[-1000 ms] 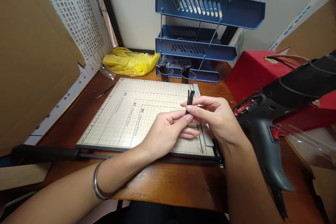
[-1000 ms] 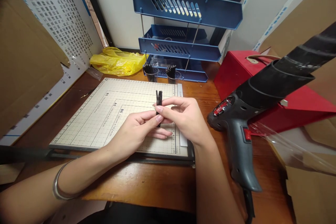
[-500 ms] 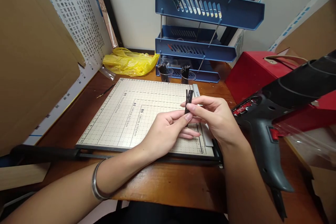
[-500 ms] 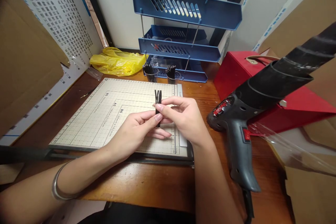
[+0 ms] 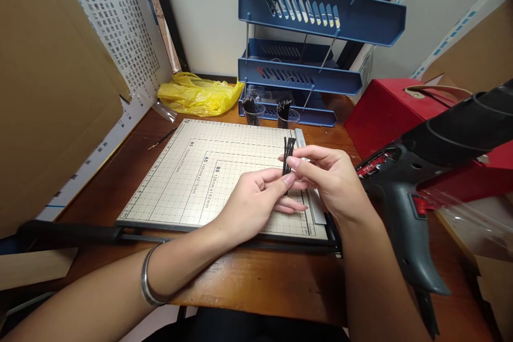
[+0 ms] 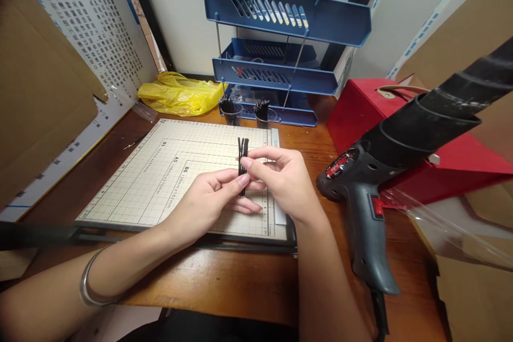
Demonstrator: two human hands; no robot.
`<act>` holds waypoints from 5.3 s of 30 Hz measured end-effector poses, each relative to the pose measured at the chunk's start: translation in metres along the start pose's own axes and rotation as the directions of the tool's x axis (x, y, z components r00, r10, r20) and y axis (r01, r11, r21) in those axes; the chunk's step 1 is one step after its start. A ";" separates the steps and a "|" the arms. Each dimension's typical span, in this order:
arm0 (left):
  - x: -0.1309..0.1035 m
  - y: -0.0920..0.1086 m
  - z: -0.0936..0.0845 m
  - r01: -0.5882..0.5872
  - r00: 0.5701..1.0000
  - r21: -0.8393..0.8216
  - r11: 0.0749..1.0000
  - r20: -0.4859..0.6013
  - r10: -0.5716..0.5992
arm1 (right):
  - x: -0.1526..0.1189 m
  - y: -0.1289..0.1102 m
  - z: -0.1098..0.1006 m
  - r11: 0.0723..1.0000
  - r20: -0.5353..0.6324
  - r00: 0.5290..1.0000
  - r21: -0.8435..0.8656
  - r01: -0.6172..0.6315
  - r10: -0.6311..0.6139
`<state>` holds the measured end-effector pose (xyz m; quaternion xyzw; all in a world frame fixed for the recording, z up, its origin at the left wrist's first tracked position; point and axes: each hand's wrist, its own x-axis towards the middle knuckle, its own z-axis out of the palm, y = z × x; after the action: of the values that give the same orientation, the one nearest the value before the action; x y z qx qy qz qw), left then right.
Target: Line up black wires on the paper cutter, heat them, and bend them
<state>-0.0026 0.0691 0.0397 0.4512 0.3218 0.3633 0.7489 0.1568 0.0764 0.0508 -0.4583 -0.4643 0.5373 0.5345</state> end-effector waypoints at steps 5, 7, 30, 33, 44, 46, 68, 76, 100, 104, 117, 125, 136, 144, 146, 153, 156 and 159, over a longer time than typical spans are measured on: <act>-0.001 0.000 0.000 0.000 1.000 0.006 1.000 0.000 0.000 | 0.001 0.001 -0.001 1.000 0.004 1.000 0.025 -0.014 0.014; -0.001 0.000 0.000 -0.001 1.000 0.004 1.000 -0.001 0.001 | 0.001 0.002 -0.002 1.000 -0.011 1.000 0.025 -0.006 0.006; -0.001 -0.001 0.000 -0.019 1.000 0.019 1.000 0.012 0.019 | -0.002 -0.003 0.002 1.000 0.052 0.999 -0.018 0.013 -0.012; -0.002 0.000 0.001 -0.014 1.000 0.020 1.000 -0.003 0.014 | -0.003 -0.007 0.004 0.997 0.069 0.996 -0.040 0.058 -0.056; -0.002 0.000 0.001 0.001 1.000 0.063 0.998 -0.021 0.001 | -0.002 -0.005 0.003 0.991 0.048 0.997 -0.110 0.073 -0.068; -0.002 0.000 0.001 0.000 1.000 0.060 0.998 -0.018 0.001 | -0.002 -0.005 0.001 0.986 0.091 0.992 -0.133 0.096 -0.084; -0.002 -0.001 0.000 0.021 0.999 0.002 1.000 0.043 -0.021 | -0.001 -0.003 -0.006 0.978 0.227 0.966 -0.132 0.159 -0.126; -0.001 0.000 0.001 0.026 0.999 0.009 1.000 0.046 -0.026 | -0.002 -0.003 -0.004 0.986 0.230 0.966 -0.087 0.143 -0.120; -0.001 -0.001 0.001 0.000 0.999 0.053 0.999 0.045 -0.002 | 0.001 -0.003 -0.004 0.989 0.155 0.983 -0.090 0.118 -0.103; -0.001 -0.002 0.000 -0.016 0.999 0.022 1.000 0.032 0.015 | 0.001 -0.003 -0.003 0.985 0.131 0.984 -0.106 0.138 -0.123; -0.001 -0.001 0.000 0.012 1.000 0.042 0.999 0.018 -0.013 | 0.000 -0.004 -0.001 0.999 0.137 0.990 -0.025 0.034 -0.030; -0.001 -0.001 -0.001 0.009 1.000 0.029 1.000 -0.007 -0.009 | 0.000 -0.001 -0.003 1.000 0.141 0.990 -0.016 0.014 -0.011; 0.000 0.000 -0.001 -0.011 1.000 -0.014 1.000 -0.002 0.011 | 0.000 -0.002 -0.003 0.996 0.106 0.993 -0.059 0.063 -0.057; 0.000 0.000 -0.001 -0.004 1.000 -0.005 1.000 -0.004 0.004 | 0.000 0.001 -0.004 0.987 0.075 0.992 -0.112 0.113 -0.105; 0.000 0.000 -0.001 -0.003 1.000 -0.011 1.000 -0.008 0.003 | 0.001 0.001 -0.004 0.987 0.072 0.992 -0.117 0.113 -0.105; 0.000 0.000 0.000 -0.008 1.000 -0.015 1.000 -0.005 0.008 | 0.001 0.001 -0.005 0.993 0.079 0.994 -0.087 0.082 -0.075; 0.000 0.000 0.000 -0.009 1.000 -0.020 1.000 -0.010 0.009 | 0.001 0.001 -0.004 0.995 0.074 0.996 -0.082 0.062 -0.056; 0.000 0.000 0.000 -0.005 1.000 -0.019 1.000 -0.011 0.004 | 0.001 0.000 -0.002 0.995 0.077 0.995 -0.079 0.063 -0.057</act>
<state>-0.0027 0.0692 0.0393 0.4429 0.3215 0.3705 0.7505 0.1589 0.0776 0.0508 -0.4450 -0.5190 0.5184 0.5137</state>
